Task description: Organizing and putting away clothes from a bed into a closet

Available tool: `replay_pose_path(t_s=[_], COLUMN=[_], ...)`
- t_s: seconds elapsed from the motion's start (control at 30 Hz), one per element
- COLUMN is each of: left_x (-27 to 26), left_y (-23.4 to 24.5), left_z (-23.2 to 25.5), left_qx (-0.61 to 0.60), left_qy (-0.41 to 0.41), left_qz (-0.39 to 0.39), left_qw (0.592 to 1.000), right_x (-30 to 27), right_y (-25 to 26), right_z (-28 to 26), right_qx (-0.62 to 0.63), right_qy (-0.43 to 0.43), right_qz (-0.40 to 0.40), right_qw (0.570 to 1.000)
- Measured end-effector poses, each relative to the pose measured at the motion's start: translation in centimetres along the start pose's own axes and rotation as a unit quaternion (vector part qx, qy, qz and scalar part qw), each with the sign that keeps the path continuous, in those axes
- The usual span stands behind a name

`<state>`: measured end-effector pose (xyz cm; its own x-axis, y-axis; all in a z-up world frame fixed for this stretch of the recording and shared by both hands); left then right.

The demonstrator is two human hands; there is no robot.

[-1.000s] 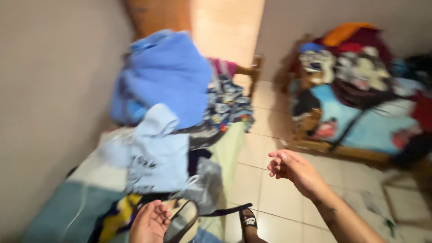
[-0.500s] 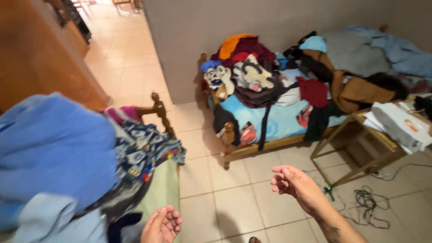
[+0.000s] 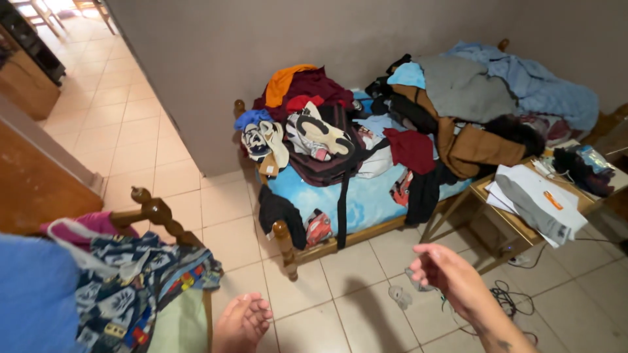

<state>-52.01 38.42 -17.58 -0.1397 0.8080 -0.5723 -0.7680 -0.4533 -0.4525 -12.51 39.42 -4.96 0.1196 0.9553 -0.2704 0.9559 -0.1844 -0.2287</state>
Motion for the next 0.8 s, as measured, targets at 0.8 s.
replay_pose_path(t_s=[0.8], left_x=[26.1], left_y=[-29.5], left_z=[11.7], left_qx=[0.153], left_qy=[0.028], left_qz=[-0.105], left_qw=[0.982], right_x=[23.6], right_y=[3.3], right_z=[-5.4], right_qx=[0.017], right_qy=[-0.014], right_qz=[0.141], right_qw=[0.990])
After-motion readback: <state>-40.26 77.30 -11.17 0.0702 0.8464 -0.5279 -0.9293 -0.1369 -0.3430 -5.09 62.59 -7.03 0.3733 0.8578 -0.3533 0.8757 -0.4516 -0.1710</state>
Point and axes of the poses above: each hand's wrist, its own x-axis towards the middle knuckle, its own y-axis out of the back of the hand, z = x × y, the point moved 8 cm from there along x, towards the middle knuckle, and after that the axes turned 2 degrees about -y, right-handed, at the moved point
